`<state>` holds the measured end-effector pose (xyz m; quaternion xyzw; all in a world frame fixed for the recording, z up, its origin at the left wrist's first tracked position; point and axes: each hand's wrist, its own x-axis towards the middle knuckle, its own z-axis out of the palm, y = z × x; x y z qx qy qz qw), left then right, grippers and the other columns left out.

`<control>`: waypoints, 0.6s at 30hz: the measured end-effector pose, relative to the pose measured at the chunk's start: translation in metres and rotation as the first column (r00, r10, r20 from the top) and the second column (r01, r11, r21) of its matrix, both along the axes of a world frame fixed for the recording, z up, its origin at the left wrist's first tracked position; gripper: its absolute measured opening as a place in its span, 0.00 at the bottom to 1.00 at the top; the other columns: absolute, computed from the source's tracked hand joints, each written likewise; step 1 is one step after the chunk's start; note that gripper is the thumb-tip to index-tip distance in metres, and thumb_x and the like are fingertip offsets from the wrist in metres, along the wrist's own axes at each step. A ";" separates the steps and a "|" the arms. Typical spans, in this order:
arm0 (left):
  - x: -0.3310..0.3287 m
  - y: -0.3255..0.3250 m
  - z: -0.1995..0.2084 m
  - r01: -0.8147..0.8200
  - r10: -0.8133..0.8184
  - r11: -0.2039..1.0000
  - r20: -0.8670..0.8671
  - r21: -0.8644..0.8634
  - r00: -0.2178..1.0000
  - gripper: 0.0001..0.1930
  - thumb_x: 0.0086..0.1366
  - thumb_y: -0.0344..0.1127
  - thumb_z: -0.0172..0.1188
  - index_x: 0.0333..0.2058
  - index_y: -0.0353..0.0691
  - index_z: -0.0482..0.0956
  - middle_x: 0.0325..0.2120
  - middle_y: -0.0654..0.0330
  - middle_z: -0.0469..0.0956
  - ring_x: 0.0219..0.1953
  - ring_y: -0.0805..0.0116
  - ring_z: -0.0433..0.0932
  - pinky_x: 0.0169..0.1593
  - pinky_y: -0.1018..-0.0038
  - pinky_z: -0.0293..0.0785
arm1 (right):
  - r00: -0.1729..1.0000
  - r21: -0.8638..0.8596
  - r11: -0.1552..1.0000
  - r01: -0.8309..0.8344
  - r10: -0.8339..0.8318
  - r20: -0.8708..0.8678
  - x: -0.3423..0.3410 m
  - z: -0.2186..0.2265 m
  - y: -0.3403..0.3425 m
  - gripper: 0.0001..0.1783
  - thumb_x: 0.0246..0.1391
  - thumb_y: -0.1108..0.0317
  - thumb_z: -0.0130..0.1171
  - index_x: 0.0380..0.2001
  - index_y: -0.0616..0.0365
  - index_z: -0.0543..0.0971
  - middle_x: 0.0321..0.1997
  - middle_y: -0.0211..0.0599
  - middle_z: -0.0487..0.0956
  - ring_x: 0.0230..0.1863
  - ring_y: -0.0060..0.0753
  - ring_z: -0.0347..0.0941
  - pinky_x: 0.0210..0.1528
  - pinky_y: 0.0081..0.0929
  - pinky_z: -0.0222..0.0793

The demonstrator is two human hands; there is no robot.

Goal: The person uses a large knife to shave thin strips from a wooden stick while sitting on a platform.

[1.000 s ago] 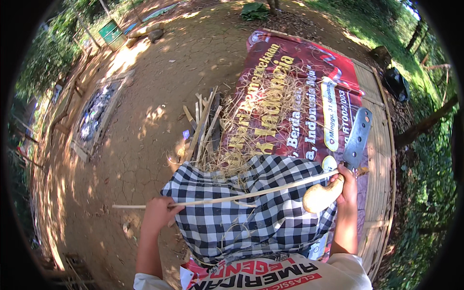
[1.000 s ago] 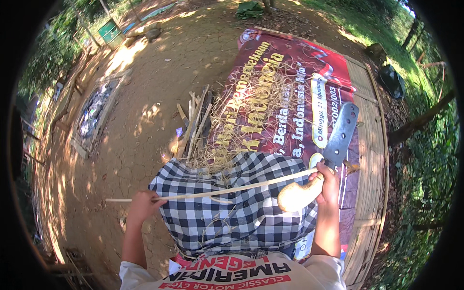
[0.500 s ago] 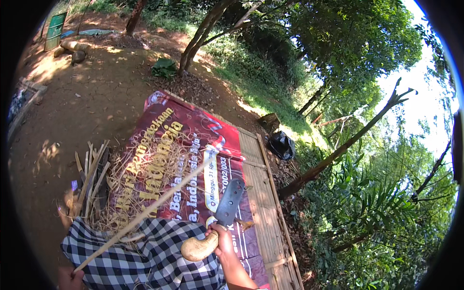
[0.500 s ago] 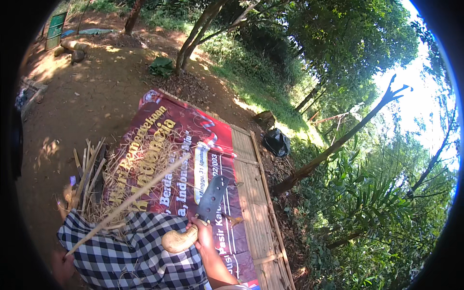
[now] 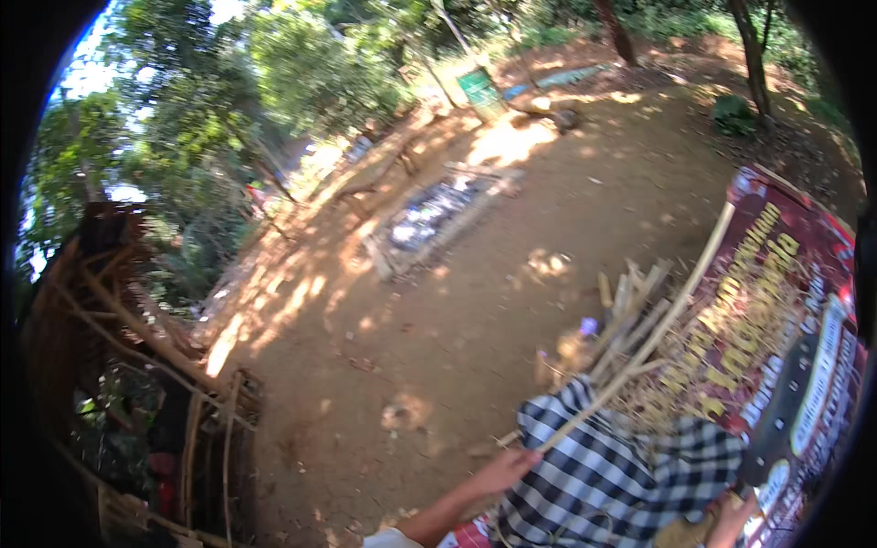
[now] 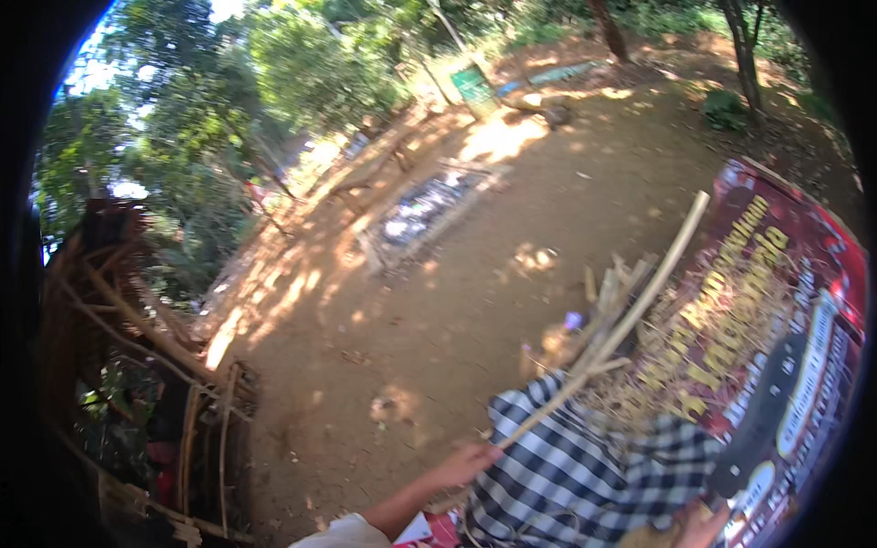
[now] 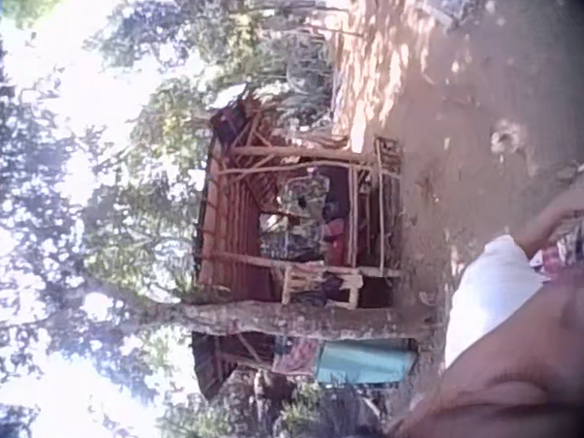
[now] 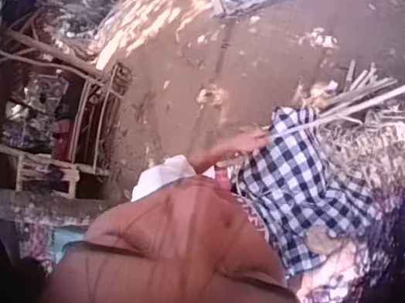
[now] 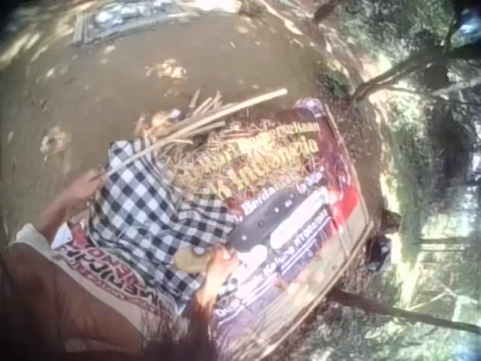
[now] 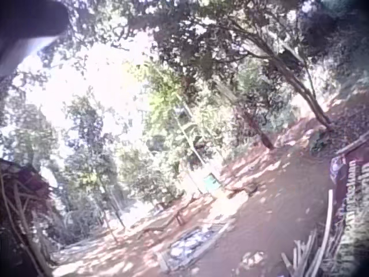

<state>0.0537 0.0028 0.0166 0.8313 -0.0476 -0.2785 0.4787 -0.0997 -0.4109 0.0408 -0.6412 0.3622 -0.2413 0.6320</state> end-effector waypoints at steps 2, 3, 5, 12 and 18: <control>-0.010 0.029 -0.017 -0.141 0.127 0.982 -0.114 -0.124 0.985 0.20 0.71 0.47 0.47 0.25 0.39 0.71 0.16 0.72 0.64 0.20 0.80 0.61 0.23 0.78 0.58 | 0.983 -0.245 0.955 -0.170 0.145 -0.115 0.024 0.010 0.028 0.12 0.43 0.72 0.60 0.34 0.63 0.73 0.22 0.37 0.75 0.23 0.28 0.72 0.28 0.28 0.69; -0.014 0.037 -0.012 -0.191 0.167 0.969 -0.154 -0.156 0.974 0.20 0.71 0.47 0.47 0.24 0.39 0.71 0.16 0.72 0.63 0.20 0.80 0.61 0.23 0.78 0.58 | 0.961 -0.306 0.913 -0.270 0.235 -0.145 0.033 0.009 0.040 0.12 0.42 0.72 0.60 0.33 0.63 0.73 0.22 0.37 0.75 0.23 0.28 0.72 0.28 0.28 0.69; -0.012 0.027 0.000 -0.230 0.166 0.935 -0.239 -0.270 0.957 0.21 0.72 0.47 0.45 0.21 0.42 0.68 0.15 0.73 0.61 0.18 0.83 0.58 0.21 0.80 0.53 | 0.891 -0.369 0.811 -0.454 0.415 -0.184 0.049 0.009 0.055 0.13 0.40 0.73 0.60 0.32 0.64 0.74 0.22 0.37 0.74 0.24 0.28 0.72 0.28 0.28 0.68; -0.012 -0.018 0.007 -0.249 0.034 0.885 -0.478 -0.393 0.878 0.20 0.73 0.47 0.44 0.22 0.44 0.64 0.15 0.74 0.57 0.15 0.82 0.55 0.18 0.81 0.50 | 0.710 -0.683 0.387 -0.620 0.648 -0.277 0.079 0.034 0.083 0.22 0.33 0.74 0.62 0.37 0.61 0.73 0.25 0.41 0.75 0.26 0.46 0.74 0.28 0.35 0.70; -0.021 -0.027 0.031 -0.139 -0.048 0.903 -0.417 -0.407 0.908 0.19 0.73 0.44 0.42 0.24 0.41 0.65 0.16 0.72 0.59 0.16 0.82 0.54 0.19 0.81 0.51 | 0.711 -0.869 0.031 -0.494 0.590 -0.383 0.117 0.042 0.095 0.26 0.22 0.70 0.68 0.34 0.56 0.73 0.26 0.34 0.72 0.30 0.37 0.73 0.34 0.32 0.70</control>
